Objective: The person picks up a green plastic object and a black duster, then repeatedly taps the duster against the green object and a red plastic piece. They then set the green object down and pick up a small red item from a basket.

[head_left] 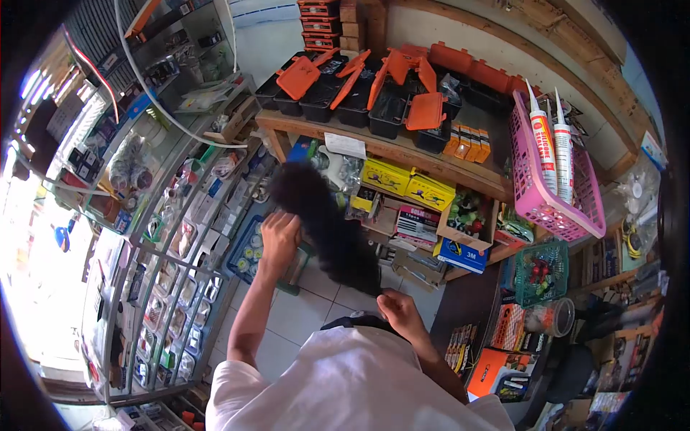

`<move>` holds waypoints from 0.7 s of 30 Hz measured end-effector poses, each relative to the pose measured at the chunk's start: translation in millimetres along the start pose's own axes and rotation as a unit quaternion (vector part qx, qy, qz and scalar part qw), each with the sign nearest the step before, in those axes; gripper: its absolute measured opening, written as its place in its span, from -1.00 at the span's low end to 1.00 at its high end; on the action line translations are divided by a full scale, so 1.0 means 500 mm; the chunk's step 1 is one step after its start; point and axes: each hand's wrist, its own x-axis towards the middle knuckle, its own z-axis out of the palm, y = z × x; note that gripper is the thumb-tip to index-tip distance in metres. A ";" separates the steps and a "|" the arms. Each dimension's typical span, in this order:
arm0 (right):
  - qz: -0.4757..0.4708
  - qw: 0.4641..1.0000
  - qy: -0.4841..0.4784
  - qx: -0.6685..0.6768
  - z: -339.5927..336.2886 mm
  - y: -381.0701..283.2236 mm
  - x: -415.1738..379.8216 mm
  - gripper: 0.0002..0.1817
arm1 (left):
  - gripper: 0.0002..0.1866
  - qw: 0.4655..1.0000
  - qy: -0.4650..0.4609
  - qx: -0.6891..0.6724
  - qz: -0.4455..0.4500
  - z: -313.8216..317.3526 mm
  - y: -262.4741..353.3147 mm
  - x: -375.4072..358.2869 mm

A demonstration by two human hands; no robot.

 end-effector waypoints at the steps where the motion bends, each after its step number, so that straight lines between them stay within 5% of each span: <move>1: -0.002 1.000 -0.003 -0.001 0.003 -0.003 0.001 -0.64 | -0.69 0.999 0.011 0.014 0.036 -0.004 -0.019 -0.006; 6: 0.106 0.993 -0.009 0.055 0.007 -0.047 -0.011 -0.62 | -0.72 0.999 0.009 0.021 0.046 -0.036 -0.025 0.009; 8: 0.081 0.996 0.002 0.047 -0.001 -0.030 -0.013 -0.62 | -0.53 0.995 -0.004 0.001 0.098 -0.027 -0.053 -0.003; 21: 0.110 0.994 0.016 0.005 -0.041 0.001 -0.045 -0.61 | -0.64 0.999 -0.023 -0.019 0.045 -0.013 -0.024 -0.010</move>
